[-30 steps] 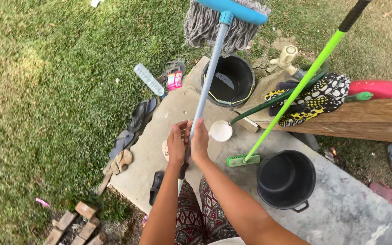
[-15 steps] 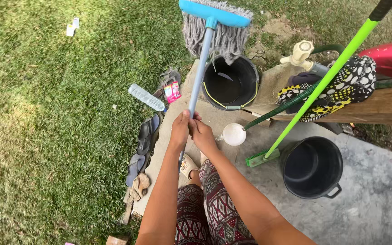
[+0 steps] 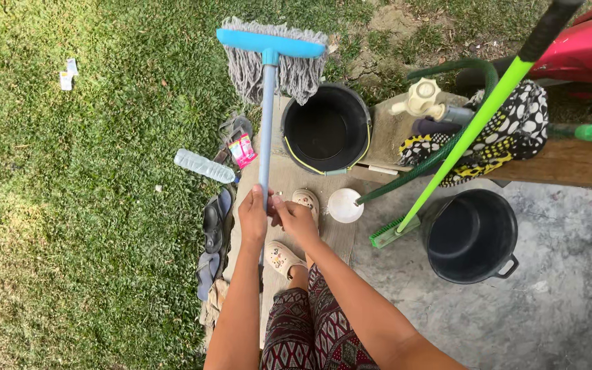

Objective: The person cleans a mop by rinsing it with water from a tap, rubbing the mop head in a bucket of soapy water, and using a PVC pipe to squeeze out excess liquid.

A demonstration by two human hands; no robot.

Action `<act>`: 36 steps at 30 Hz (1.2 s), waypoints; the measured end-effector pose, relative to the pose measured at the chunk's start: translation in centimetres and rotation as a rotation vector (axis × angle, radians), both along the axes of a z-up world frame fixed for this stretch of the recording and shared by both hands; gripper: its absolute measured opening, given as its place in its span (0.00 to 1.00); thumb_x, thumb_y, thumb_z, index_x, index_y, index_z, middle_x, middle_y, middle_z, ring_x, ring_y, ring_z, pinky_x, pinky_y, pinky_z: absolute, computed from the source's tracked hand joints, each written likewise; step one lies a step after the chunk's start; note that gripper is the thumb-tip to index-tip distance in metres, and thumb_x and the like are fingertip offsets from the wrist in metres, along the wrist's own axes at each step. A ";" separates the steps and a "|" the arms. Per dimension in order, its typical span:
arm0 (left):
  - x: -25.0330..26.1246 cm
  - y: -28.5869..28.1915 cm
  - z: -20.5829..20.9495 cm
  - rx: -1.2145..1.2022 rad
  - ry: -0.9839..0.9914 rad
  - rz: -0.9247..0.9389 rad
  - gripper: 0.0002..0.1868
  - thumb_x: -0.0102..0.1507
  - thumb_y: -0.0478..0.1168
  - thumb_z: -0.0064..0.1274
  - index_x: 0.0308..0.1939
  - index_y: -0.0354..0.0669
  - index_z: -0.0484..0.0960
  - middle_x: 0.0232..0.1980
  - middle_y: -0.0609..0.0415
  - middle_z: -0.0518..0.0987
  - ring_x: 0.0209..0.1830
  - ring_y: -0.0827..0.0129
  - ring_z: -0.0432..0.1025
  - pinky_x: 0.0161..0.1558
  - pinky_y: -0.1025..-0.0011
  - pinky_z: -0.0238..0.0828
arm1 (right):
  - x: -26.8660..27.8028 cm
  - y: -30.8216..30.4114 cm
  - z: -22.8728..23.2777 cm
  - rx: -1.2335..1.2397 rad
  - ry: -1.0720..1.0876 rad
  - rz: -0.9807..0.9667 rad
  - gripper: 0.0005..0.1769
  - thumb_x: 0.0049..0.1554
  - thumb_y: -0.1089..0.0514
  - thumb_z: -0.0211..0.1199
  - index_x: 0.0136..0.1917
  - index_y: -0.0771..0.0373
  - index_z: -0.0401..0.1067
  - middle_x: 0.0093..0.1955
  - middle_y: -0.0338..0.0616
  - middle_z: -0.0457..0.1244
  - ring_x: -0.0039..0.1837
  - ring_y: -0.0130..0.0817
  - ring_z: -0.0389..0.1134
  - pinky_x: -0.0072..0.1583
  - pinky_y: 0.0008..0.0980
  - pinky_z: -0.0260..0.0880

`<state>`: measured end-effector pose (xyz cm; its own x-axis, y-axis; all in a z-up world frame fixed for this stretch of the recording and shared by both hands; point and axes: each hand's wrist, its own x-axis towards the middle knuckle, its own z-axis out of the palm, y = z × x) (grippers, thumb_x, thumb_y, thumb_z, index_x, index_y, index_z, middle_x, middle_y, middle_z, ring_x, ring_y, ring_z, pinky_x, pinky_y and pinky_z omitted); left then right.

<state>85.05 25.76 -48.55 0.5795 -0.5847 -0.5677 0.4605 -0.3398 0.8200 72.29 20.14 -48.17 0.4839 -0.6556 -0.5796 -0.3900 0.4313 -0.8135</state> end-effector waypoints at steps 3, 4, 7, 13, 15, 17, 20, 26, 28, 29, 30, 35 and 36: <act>-0.2 -0.9 -0.6 0.109 -0.125 -0.034 0.27 0.79 0.58 0.45 0.42 0.38 0.86 0.29 0.61 0.75 0.26 0.78 0.67 0.29 0.72 0.66 | -0.8 -2.2 -2.1 -0.078 0.070 -0.002 0.28 0.71 0.39 0.60 0.45 0.65 0.83 0.33 0.43 0.69 0.37 0.31 0.70 0.41 0.36 0.71; -0.2 -1.4 -1.0 0.148 -0.241 -0.075 0.28 0.77 0.59 0.50 0.40 0.38 0.86 0.28 0.61 0.75 0.26 0.78 0.66 0.30 0.72 0.64 | -1.1 -3.4 -3.2 -0.078 0.071 -0.005 0.28 0.71 0.39 0.60 0.45 0.65 0.83 0.33 0.43 0.69 0.37 0.31 0.70 0.41 0.36 0.71; 0.6 -2.9 -2.7 0.306 -0.416 -0.157 0.30 0.75 0.62 0.57 0.38 0.36 0.85 0.25 0.58 0.72 0.28 0.76 0.64 0.31 0.68 0.65 | -2.2 -6.7 -7.5 -0.329 0.219 0.060 0.24 0.70 0.41 0.64 0.47 0.64 0.84 0.40 0.48 0.73 0.45 0.44 0.75 0.49 0.42 0.74; 1.9 -7.3 -7.7 0.291 -0.432 -0.165 0.28 0.72 0.61 0.59 0.37 0.37 0.84 0.23 0.55 0.75 0.25 0.72 0.66 0.30 0.64 0.68 | -3.6 -11.8 -17.9 -0.596 0.475 0.258 0.27 0.59 0.52 0.73 0.68 0.65 0.76 0.67 0.60 0.69 0.73 0.59 0.68 0.73 0.48 0.67; 2.3 -8.1 -9.5 0.277 -0.419 -0.154 0.28 0.72 0.61 0.59 0.36 0.36 0.83 0.23 0.55 0.75 0.25 0.73 0.67 0.31 0.64 0.68 | -3.7 -13.1 -21.0 -0.589 0.584 0.438 0.42 0.60 0.46 0.74 0.81 0.60 0.64 0.81 0.57 0.60 0.86 0.62 0.54 0.84 0.54 0.57; 2.9 -9.2 -11.4 0.257 -0.415 -0.144 0.29 0.73 0.61 0.58 0.35 0.36 0.83 0.23 0.54 0.75 0.25 0.73 0.67 0.31 0.64 0.69 | -3.1 -14.5 -23.9 -0.444 0.674 0.528 0.49 0.59 0.45 0.76 0.84 0.57 0.55 0.85 0.57 0.51 0.89 0.61 0.45 0.83 0.62 0.50; 3.0 -10.1 -14.0 0.224 -0.466 -0.110 0.26 0.73 0.59 0.59 0.37 0.36 0.83 0.23 0.52 0.74 0.25 0.72 0.65 0.31 0.63 0.68 | -2.0 -15.5 -27.9 -0.281 0.824 0.655 0.59 0.58 0.41 0.78 0.89 0.51 0.46 0.91 0.53 0.43 0.93 0.56 0.37 0.83 0.73 0.44; 4.2 -11.6 -18.3 0.216 -0.448 -0.103 0.27 0.72 0.59 0.60 0.37 0.36 0.82 0.23 0.51 0.74 0.24 0.70 0.64 0.30 0.61 0.68 | -0.1 -14.8 -33.7 -0.228 0.920 0.717 0.57 0.59 0.43 0.77 0.90 0.44 0.45 0.91 0.46 0.46 0.92 0.47 0.43 0.82 0.80 0.45; 4.2 -11.6 -19.4 0.229 -0.480 -0.120 0.28 0.71 0.60 0.61 0.36 0.36 0.82 0.22 0.50 0.75 0.22 0.68 0.67 0.30 0.61 0.69 | 0.1 -14.5 -35.0 -0.225 0.921 0.715 0.54 0.60 0.45 0.76 0.89 0.44 0.48 0.89 0.44 0.52 0.91 0.45 0.48 0.82 0.80 0.47; 4.3 -11.7 -20.0 0.230 -0.481 -0.116 0.28 0.71 0.60 0.61 0.36 0.36 0.82 0.22 0.50 0.75 0.22 0.68 0.67 0.30 0.61 0.69 | 0.1 -14.3 -35.5 -0.295 0.955 0.756 0.47 0.63 0.49 0.72 0.88 0.44 0.52 0.84 0.45 0.59 0.88 0.45 0.54 0.82 0.80 0.50; 4.3 -11.7 -20.5 0.220 -0.474 -0.116 0.29 0.72 0.61 0.61 0.35 0.36 0.82 0.23 0.49 0.75 0.23 0.67 0.66 0.30 0.61 0.69 | -0.3 -14.2 -35.8 -0.364 0.992 0.794 0.40 0.65 0.52 0.68 0.86 0.45 0.56 0.79 0.45 0.66 0.84 0.45 0.61 0.81 0.79 0.53; 4.4 -11.5 -21.3 0.214 -0.429 -0.127 0.28 0.71 0.61 0.60 0.34 0.37 0.82 0.23 0.48 0.75 0.23 0.66 0.66 0.30 0.60 0.68 | -0.7 -14.3 -35.8 -0.681 0.951 0.747 0.29 0.68 0.62 0.58 0.80 0.49 0.67 0.64 0.52 0.74 0.66 0.53 0.76 0.69 0.59 0.76; 4.4 -11.6 -21.0 0.216 -0.443 -0.136 0.29 0.71 0.61 0.61 0.33 0.36 0.80 0.23 0.47 0.75 0.23 0.65 0.66 0.31 0.59 0.69 | -0.2 -14.6 -35.4 -0.689 0.929 0.685 0.28 0.66 0.63 0.58 0.78 0.51 0.70 0.61 0.54 0.75 0.61 0.56 0.78 0.63 0.53 0.81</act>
